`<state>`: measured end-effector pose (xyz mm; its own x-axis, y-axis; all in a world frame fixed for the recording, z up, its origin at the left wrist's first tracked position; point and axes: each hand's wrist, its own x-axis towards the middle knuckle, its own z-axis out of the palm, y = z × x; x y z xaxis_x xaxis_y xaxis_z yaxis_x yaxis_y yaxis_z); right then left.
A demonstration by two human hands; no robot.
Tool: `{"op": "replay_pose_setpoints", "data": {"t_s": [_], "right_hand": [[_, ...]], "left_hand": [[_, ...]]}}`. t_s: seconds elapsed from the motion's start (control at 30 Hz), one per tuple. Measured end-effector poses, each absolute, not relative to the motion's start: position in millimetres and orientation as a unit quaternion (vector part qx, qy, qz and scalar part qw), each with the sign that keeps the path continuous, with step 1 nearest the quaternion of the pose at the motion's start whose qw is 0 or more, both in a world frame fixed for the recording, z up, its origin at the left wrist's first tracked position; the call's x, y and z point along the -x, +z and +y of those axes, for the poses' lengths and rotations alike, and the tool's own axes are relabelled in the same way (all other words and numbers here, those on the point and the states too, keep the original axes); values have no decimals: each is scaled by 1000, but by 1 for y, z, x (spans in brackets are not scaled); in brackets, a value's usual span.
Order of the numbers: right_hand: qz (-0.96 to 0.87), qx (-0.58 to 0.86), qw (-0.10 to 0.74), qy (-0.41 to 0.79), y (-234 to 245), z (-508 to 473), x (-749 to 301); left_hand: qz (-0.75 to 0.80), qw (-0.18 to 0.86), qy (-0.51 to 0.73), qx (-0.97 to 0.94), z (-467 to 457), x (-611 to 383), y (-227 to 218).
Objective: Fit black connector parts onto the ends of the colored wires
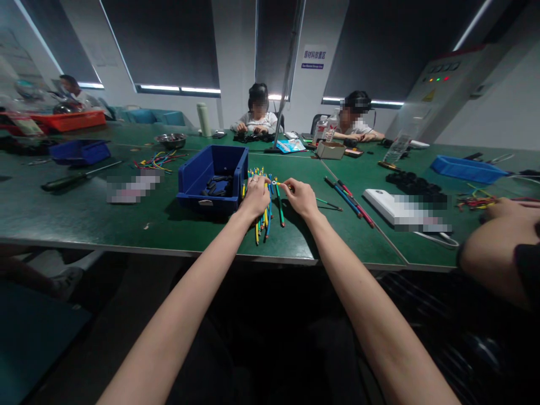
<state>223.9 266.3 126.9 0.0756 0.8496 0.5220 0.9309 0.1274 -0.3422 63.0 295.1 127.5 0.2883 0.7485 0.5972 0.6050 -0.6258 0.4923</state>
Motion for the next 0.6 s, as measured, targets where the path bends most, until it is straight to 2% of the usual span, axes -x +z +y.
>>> {"op": "replay_pose_setpoints", "data": {"t_s": [0.17, 0.23, 0.33, 0.4, 0.47, 0.6], "right_hand": [[-689, 661, 293, -43, 125, 271, -222], [-683, 669, 290, -42, 124, 272, -222], [-675, 675, 294, -47, 123, 273, -223], [-675, 675, 295, -48, 122, 272, -223], [-676, 674, 293, -43, 123, 271, -223], [-677, 675, 291, -35, 123, 271, -223]], "left_hand": [[349, 79, 441, -823, 274, -55, 167], [338, 40, 483, -806, 267, -46, 191], [386, -24, 568, -727, 273, -23, 216], [427, -47, 578, -694, 288, -4, 216], [499, -60, 511, -697, 307, 14, 205], [632, -35, 197, -749, 331, 31, 172]]}}
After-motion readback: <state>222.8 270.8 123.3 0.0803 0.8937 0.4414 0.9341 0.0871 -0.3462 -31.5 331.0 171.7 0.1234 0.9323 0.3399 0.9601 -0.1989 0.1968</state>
